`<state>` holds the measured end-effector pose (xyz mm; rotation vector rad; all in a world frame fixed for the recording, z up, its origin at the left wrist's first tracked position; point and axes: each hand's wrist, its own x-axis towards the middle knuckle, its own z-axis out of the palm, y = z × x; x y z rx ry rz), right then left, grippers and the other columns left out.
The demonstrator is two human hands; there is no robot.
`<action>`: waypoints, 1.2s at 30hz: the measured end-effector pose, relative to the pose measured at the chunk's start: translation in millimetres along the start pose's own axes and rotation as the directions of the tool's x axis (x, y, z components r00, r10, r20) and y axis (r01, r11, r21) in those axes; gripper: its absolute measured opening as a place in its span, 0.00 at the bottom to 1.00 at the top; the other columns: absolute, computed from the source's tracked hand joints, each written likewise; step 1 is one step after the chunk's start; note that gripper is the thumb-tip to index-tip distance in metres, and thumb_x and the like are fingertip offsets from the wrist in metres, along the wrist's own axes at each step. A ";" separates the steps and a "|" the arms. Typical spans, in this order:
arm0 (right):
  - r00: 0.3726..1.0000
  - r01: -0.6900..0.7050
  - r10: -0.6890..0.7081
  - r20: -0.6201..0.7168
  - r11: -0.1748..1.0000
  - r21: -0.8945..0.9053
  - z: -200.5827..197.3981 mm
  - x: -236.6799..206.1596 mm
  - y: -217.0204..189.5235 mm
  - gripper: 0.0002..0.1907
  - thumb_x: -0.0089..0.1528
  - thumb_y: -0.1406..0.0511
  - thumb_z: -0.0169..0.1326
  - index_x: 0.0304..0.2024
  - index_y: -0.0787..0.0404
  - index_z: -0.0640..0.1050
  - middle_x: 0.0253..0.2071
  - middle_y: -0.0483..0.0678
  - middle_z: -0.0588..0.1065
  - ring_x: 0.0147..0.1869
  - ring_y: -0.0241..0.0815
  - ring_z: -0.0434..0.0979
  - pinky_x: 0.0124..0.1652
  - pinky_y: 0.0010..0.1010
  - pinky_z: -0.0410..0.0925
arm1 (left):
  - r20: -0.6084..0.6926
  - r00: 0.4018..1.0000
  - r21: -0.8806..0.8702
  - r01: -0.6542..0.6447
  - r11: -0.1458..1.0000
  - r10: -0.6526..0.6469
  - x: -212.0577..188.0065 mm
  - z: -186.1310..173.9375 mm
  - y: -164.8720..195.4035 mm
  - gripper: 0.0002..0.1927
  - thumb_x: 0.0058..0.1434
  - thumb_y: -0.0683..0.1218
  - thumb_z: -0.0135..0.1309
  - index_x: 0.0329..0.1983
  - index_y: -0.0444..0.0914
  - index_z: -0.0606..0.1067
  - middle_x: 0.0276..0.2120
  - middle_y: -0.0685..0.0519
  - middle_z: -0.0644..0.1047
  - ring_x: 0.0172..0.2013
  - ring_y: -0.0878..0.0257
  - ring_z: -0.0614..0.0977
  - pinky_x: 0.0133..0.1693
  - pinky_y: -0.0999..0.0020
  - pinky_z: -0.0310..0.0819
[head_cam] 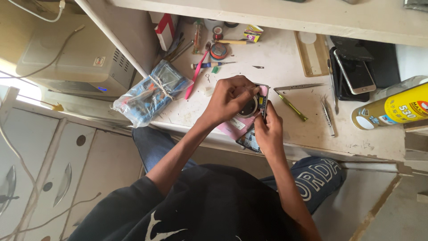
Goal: The person holds a pink smartphone, pries open its back cover by hand, and removes the back panel to expose the internal components. They then use a small tool to work on the exposed internals while holding the phone body steady on their lap and the bench.
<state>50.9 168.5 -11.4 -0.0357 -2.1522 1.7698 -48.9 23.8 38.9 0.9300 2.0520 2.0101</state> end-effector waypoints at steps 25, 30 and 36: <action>0.995 0.089 -0.094 -0.023 0.984 -0.156 2.8 1.0 -16.9 0.07 0.68 0.74 0.50 0.50 0.69 0.71 0.29 0.49 0.76 0.29 0.30 0.72 0.29 0.29 0.66 | 0.030 0.997 0.325 0.052 0.944 -0.065 19.9 -9.7 19.1 0.13 0.59 0.47 0.64 0.32 0.31 0.81 0.23 0.44 0.82 0.24 0.59 0.84 0.29 0.66 0.75; 0.997 0.022 -0.040 -0.069 0.970 -0.241 4.8 3.8 -10.9 0.05 0.67 0.74 0.51 0.45 0.69 0.70 0.24 0.50 0.73 0.25 0.32 0.69 0.27 0.31 0.63 | -0.034 0.999 0.364 -0.021 0.931 0.036 17.2 1.2 14.7 0.10 0.59 0.45 0.62 0.29 0.32 0.79 0.25 0.43 0.82 0.28 0.54 0.87 0.32 0.65 0.78; 0.994 -0.005 -0.014 -0.109 0.985 -0.172 8.8 4.0 -4.1 0.04 0.66 0.75 0.49 0.43 0.68 0.69 0.25 0.51 0.72 0.27 0.33 0.69 0.28 0.30 0.64 | -0.135 0.990 0.413 0.009 0.911 0.051 19.1 13.7 6.9 0.07 0.57 0.42 0.59 0.28 0.33 0.78 0.25 0.42 0.80 0.28 0.49 0.85 0.33 0.60 0.78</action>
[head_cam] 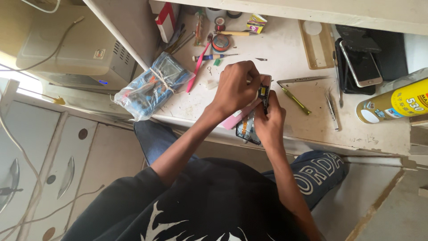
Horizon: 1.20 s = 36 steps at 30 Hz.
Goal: The person holds a pink smartphone, pries open its back cover by hand, and removes the back panel to expose the internal components. They then use a small tool to work on the exposed internals while holding the phone body steady on their lap and the bench.
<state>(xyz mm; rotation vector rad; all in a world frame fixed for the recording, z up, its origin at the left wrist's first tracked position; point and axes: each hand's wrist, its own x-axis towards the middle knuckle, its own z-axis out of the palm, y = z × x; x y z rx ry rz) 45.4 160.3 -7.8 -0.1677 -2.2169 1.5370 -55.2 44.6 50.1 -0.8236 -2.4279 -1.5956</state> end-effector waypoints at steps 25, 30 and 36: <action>0.987 -0.128 0.150 -0.051 0.947 0.294 -18.4 19.6 4.5 0.12 0.71 0.69 0.55 0.56 0.66 0.76 0.44 0.44 0.77 0.42 0.30 0.71 0.43 0.24 0.66 | -0.122 0.992 -0.043 -0.040 0.998 0.035 32.4 -4.7 -8.2 0.14 0.57 0.49 0.63 0.28 0.32 0.79 0.22 0.43 0.80 0.23 0.55 0.85 0.28 0.61 0.77; 0.969 -0.212 0.249 -0.002 0.831 0.514 -21.0 8.2 -1.1 0.13 0.68 0.70 0.55 0.56 0.63 0.75 0.46 0.43 0.78 0.46 0.28 0.74 0.48 0.23 0.69 | -0.156 0.986 0.082 0.064 0.995 -0.050 56.4 -30.0 -23.8 0.17 0.57 0.51 0.65 0.26 0.30 0.81 0.20 0.41 0.80 0.21 0.54 0.85 0.27 0.61 0.77; 0.965 -0.212 0.261 0.018 0.738 0.641 -32.6 -1.6 -7.2 0.14 0.68 0.70 0.55 0.57 0.64 0.75 0.49 0.44 0.77 0.50 0.30 0.75 0.52 0.26 0.70 | -0.190 0.979 0.052 0.087 0.995 -0.076 80.8 -20.7 -38.3 0.15 0.58 0.48 0.64 0.29 0.29 0.80 0.23 0.40 0.80 0.26 0.51 0.86 0.30 0.59 0.78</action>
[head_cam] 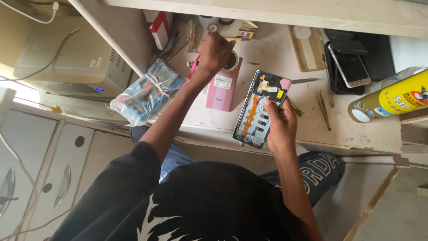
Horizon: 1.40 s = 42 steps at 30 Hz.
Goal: The person holds a pink smartphone, pries open its back cover by hand, and removes the back panel to expose the internal components. They then use a small tool to work on the exposed internals while holding the phone body steady on their lap and the bench.
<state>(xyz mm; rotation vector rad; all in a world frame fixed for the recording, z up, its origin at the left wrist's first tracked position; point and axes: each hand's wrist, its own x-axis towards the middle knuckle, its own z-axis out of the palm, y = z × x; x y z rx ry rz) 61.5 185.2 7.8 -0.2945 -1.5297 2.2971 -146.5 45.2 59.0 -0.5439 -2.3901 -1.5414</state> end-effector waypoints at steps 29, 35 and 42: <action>0.997 -0.082 0.081 0.011 0.994 0.072 7.2 -29.5 -35.8 0.14 0.68 0.72 0.51 0.57 0.66 0.74 0.48 0.45 0.76 0.50 0.32 0.76 0.50 0.27 0.70 | 0.434 0.898 -0.280 0.210 0.937 -0.072 -138.0 -31.5 65.7 0.25 0.60 0.45 0.63 0.57 0.28 0.72 0.40 0.44 0.84 0.33 0.63 0.85 0.37 0.67 0.80; 0.996 -0.090 0.088 0.034 0.993 0.081 5.8 -30.6 -36.0 0.14 0.67 0.73 0.50 0.56 0.67 0.74 0.48 0.47 0.76 0.50 0.33 0.76 0.52 0.28 0.71 | 0.459 0.884 -0.292 0.239 0.926 -0.084 -140.5 -33.6 63.6 0.26 0.59 0.44 0.63 0.57 0.28 0.72 0.38 0.46 0.82 0.32 0.63 0.84 0.36 0.68 0.80; 0.993 -0.117 0.117 0.012 0.990 0.081 7.3 -33.3 -29.0 0.17 0.66 0.74 0.48 0.58 0.68 0.73 0.49 0.47 0.75 0.52 0.34 0.75 0.53 0.29 0.69 | 0.457 0.889 -0.377 0.233 0.896 -0.039 -148.0 -37.3 56.5 0.24 0.58 0.41 0.62 0.57 0.29 0.73 0.44 0.47 0.82 0.37 0.65 0.84 0.40 0.69 0.81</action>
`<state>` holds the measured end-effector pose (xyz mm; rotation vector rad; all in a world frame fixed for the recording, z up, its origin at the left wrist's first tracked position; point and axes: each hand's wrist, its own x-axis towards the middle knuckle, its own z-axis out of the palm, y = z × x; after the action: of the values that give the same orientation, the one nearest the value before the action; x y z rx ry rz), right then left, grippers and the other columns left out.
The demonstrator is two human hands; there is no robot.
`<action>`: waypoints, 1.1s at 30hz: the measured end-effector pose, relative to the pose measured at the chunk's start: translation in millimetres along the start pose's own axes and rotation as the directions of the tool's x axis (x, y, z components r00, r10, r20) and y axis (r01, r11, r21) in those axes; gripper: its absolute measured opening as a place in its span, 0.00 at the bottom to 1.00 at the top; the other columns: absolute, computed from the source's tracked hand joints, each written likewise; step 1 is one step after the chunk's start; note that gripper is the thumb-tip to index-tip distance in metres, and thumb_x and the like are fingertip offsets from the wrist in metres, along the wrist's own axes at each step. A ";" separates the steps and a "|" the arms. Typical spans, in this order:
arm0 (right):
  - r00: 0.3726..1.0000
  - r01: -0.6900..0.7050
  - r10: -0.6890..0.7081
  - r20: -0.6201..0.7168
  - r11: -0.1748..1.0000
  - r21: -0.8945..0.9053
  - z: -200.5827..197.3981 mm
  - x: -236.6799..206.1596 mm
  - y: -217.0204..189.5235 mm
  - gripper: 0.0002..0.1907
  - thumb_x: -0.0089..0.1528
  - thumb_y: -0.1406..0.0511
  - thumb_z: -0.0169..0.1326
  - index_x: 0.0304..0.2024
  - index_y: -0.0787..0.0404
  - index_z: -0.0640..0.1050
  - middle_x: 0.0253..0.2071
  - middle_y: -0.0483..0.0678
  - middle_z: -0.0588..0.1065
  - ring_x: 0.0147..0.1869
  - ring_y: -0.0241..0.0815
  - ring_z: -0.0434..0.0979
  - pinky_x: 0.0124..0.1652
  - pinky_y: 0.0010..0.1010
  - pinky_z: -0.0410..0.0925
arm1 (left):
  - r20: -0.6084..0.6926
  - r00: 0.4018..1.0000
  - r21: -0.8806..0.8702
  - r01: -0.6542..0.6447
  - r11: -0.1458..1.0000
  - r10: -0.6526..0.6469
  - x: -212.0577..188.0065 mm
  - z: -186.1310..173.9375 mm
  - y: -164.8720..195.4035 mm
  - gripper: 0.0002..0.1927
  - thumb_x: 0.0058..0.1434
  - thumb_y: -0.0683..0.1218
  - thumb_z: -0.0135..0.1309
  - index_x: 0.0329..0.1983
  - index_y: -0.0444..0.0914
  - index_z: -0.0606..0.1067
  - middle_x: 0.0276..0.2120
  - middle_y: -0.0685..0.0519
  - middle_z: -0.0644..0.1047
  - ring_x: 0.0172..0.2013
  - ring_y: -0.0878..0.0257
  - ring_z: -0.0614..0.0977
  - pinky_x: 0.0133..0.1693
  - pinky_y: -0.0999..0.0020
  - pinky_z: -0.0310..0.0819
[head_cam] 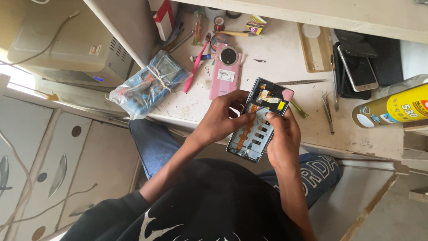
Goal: The person holds a pink smartphone, pries open its back cover by hand, and removes the back panel to expose the internal components. They then use a small tool to work on the exposed internals while holding the phone body steady on their lap and the bench.
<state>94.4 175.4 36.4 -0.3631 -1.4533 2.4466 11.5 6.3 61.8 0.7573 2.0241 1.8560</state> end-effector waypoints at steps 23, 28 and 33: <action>0.989 -0.136 0.136 -0.056 0.991 0.000 -2.7 36.8 31.6 0.15 0.67 0.67 0.48 0.56 0.65 0.75 0.46 0.45 0.78 0.48 0.33 0.78 0.48 0.28 0.71 | 0.055 0.980 -0.444 0.194 0.875 -0.189 12.6 17.2 -63.8 0.13 0.69 0.45 0.54 0.51 0.33 0.75 0.25 0.57 0.74 0.24 0.72 0.74 0.26 0.73 0.68; 0.947 0.194 -0.321 0.015 0.534 -0.823 -3.5 39.8 13.9 0.11 0.69 0.67 0.56 0.52 0.67 0.80 0.30 0.51 0.75 0.31 0.36 0.73 0.34 0.29 0.67 | 0.069 0.973 -0.560 0.221 0.799 -0.221 15.9 22.0 -79.4 0.12 0.68 0.44 0.54 0.51 0.33 0.74 0.27 0.56 0.76 0.25 0.71 0.74 0.27 0.73 0.68; 0.824 0.482 -0.489 0.285 0.342 -0.806 -3.9 50.2 0.3 0.12 0.65 0.73 0.61 0.51 0.69 0.78 0.40 0.54 0.80 0.39 0.36 0.81 0.37 0.28 0.73 | 0.099 0.968 -0.541 0.248 0.804 -0.232 15.2 23.3 -93.2 0.13 0.67 0.43 0.54 0.52 0.34 0.74 0.31 0.56 0.79 0.29 0.71 0.77 0.33 0.73 0.72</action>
<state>49.0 196.3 30.5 -0.0627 -2.2872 1.0739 -5.2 31.2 -30.8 0.3387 1.3608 2.0956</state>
